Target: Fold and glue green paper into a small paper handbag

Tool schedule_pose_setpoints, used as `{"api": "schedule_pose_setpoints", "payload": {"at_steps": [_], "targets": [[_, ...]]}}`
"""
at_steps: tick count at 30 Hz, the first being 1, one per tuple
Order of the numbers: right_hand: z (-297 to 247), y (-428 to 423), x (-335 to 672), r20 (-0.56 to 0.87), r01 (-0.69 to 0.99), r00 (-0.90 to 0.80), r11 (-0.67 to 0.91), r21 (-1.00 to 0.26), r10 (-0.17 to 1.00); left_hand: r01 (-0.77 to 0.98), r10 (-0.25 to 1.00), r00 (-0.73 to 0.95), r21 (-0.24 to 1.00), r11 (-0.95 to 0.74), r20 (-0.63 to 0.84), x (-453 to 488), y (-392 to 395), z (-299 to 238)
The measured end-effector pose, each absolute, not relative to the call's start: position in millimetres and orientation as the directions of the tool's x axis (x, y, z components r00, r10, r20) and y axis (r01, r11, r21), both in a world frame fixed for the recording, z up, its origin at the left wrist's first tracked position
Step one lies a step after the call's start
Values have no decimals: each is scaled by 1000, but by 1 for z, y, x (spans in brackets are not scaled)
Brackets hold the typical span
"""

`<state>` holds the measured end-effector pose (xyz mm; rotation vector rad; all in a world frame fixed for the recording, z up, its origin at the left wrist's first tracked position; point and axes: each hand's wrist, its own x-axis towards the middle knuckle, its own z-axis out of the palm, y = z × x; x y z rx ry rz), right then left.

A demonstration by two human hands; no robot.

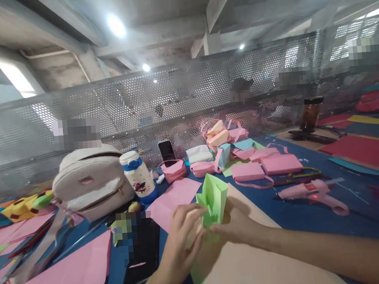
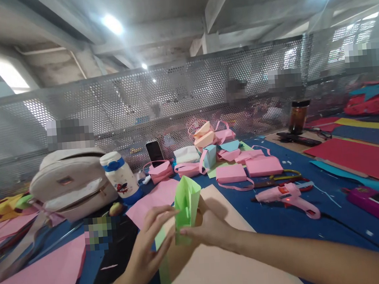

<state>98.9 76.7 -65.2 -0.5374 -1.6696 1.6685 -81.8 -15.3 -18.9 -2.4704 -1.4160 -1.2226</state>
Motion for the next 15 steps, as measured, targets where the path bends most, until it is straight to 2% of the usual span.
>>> {"api": "schedule_pose_setpoints", "payload": {"at_steps": [3, 6, 8, 10, 15], "targets": [[-60, 78, 102, 187, -257, -693, 3, -966, 696, 688, 739, 1, 536, -489, 673, -93, -7, -22], [-46, 73, 105, 158, -274, -764, -93, -957, 626, 490, 830, -139, 766, -416, 540, -103, 8, -30], [-36, 69, 108, 123, -253, -834, -174, -952, 538, 302, 917, -104, 890, -340, 386, -107, 16, -35], [-31, 68, 109, 112, -234, -872, -204, -951, 477, 189, 962, -47, 948, -255, 268, -108, 21, -40], [-30, 72, 110, 97, -217, -850, -176, -960, 519, 154, 992, 3, 980, -124, 125, -105, 20, -38]]}}
